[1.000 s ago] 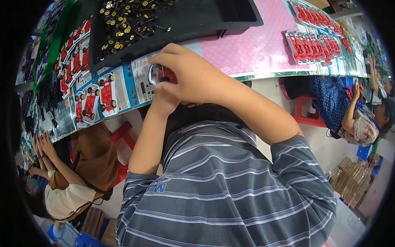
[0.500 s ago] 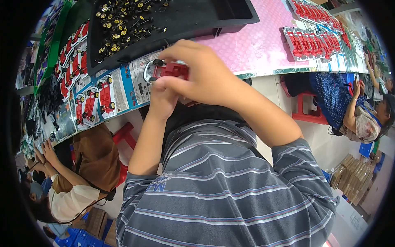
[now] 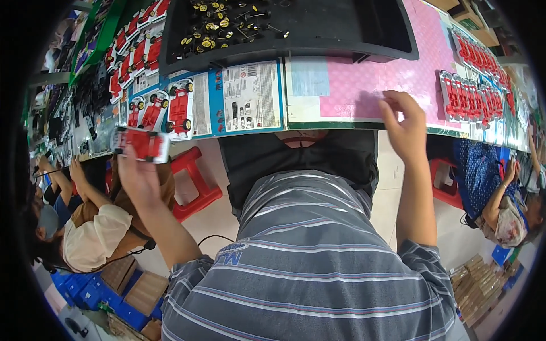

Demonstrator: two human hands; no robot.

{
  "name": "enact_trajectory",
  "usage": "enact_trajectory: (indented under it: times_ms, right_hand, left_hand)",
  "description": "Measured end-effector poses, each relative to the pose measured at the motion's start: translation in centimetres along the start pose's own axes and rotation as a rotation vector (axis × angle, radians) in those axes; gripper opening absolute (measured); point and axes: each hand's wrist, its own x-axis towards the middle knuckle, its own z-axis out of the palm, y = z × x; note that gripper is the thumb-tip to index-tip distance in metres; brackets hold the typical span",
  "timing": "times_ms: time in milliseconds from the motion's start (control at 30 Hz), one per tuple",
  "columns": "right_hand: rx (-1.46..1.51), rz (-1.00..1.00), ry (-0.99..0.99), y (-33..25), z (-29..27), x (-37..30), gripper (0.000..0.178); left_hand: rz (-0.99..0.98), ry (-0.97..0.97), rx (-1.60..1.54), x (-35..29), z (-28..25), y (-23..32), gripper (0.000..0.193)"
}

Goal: The person assembles toy cars by snapping wheel axles into toy car chassis by hand, placing the assembled cars onto the table, and transferring additional wheel axles into a tray.

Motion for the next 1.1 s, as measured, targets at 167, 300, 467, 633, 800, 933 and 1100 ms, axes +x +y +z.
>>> enact_trajectory:
  times_ms: [167, 300, 467, 633, 800, 933, 1100]
  right_hand:
    - [-0.433, 0.009, 0.255, 2.8, -5.1, 1.6, 0.024]
    - [-0.649, -0.035, 0.184, 5.3, -8.3, 1.6, 0.033]
    - [-0.775, 0.026, 0.135, 7.2, -8.2, 1.1, 0.033]
    - [-0.867, -0.016, 0.348, 7.4, -7.9, 1.3, 0.027]
    - [-0.867, 0.096, 0.35, 9.3, -8.6, 0.9, 0.024]
    - [-0.681, 0.048, 0.462, 9.3, -8.6, 0.6, 0.024]
    - [-0.322, 0.025, 0.593, 1.2, -6.5, -1.0, 0.018]
  left_hand:
    - [0.018, 0.22, 0.411, 6.6, -12.1, 3.0, 0.04]
    - [-0.048, 0.332, 0.69, 11.9, -17.0, 3.2, 0.039]
    - [-0.244, 0.141, 0.723, 15.0, -18.8, 0.9, 0.044]
    - [-0.284, 0.207, 0.885, 16.7, -18.9, -0.4, 0.05]
    - [-0.107, 0.198, 1.533, 15.9, -17.6, 0.2, 0.078]
    - [0.387, 0.372, 1.647, 8.9, -5.2, 1.2, 0.061]
    - [0.447, -0.088, 0.809, -2.0, 10.2, -5.8, 0.032]
